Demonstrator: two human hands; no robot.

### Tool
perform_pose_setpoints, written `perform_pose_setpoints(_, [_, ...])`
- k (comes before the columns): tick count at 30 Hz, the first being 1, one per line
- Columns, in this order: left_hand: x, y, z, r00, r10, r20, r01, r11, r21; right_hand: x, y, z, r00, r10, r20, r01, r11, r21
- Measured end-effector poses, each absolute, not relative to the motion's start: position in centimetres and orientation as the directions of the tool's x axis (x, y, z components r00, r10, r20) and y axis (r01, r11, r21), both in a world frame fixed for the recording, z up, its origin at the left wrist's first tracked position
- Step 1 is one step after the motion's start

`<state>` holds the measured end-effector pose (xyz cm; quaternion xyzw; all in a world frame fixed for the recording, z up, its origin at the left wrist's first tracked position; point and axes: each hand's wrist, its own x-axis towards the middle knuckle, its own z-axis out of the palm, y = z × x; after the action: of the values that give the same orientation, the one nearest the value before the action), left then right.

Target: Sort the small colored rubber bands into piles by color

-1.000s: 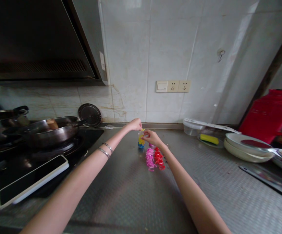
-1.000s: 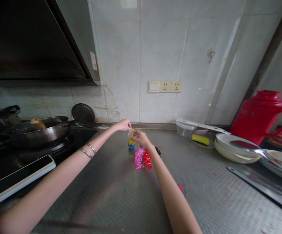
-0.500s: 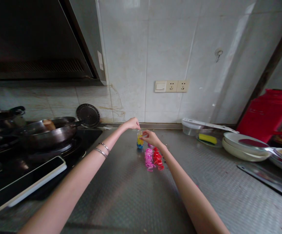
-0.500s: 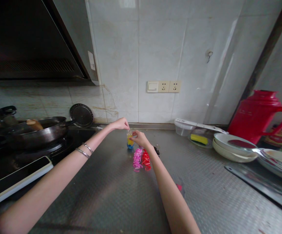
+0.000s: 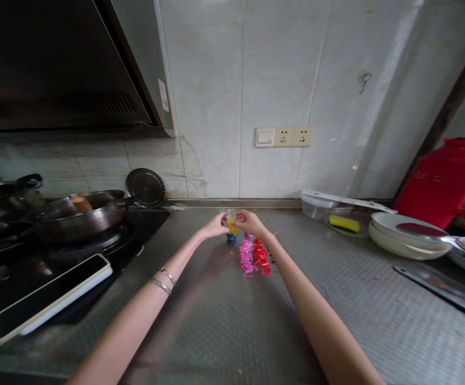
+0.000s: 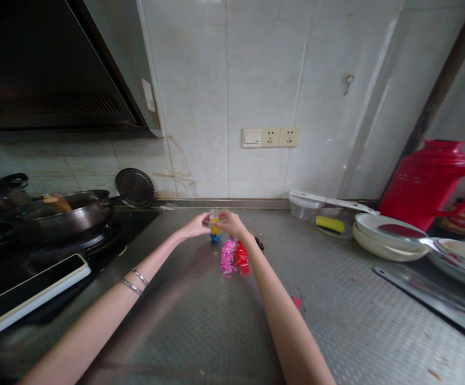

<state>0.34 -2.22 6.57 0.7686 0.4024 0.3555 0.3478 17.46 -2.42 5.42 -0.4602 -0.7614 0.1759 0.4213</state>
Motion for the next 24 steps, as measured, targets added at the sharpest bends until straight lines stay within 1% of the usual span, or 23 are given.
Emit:
perform_pose_setpoints(2, [0.9,-2.6,4.7,0.432,0.867,0.249,0.237,-0.375,0.896,17.5,-2.7,5.7,-0.221,0.855,0.469,0.566,0.504,-0.652])
perform_pose_setpoints(5, [1.5,-2.4,2.8,0.372,0.882,0.289,0.173,-0.372,0.912,17.5,-3.0,5.9,-0.225,0.854,0.470,0.581,0.504,-0.639])
perform_pose_setpoints(8, [1.5,-1.9,2.0,0.357,0.869,0.341,0.168,-0.419,0.892,17.5,-2.9,5.8,-0.227,0.847,0.481,0.582,0.514,-0.630])
perform_pose_setpoints(13, [1.3,-1.5,1.6,0.390,0.845,0.365,0.170,-0.456,0.874,17.4,-2.9,5.9,-0.237,0.855,0.461,0.581,0.505,-0.639])
perform_pose_setpoints(16, [1.3,-1.5,1.4,0.397,0.835,0.382,0.173,-0.477,0.862,18.0,-3.5,6.8,-0.271,0.863,0.427,0.590,0.499,-0.634])
perform_pose_setpoints(19, [1.3,-1.6,1.2,0.382,0.837,0.392,0.187,-0.485,0.854,19.4,-4.2,8.4,-0.224,0.877,0.425,0.629,0.463,-0.624])
perform_pose_setpoints(22, [1.3,-1.7,1.2,0.383,0.841,0.382,0.219,-0.485,0.847,20.7,-5.3,10.3,-0.221,0.860,0.459,0.688,0.471,-0.551])
perform_pose_setpoints(24, [1.3,-1.8,1.3,0.381,0.845,0.376,0.240,-0.483,0.842,21.1,-6.5,11.3,-0.264,0.843,0.468,0.749,0.485,-0.451])
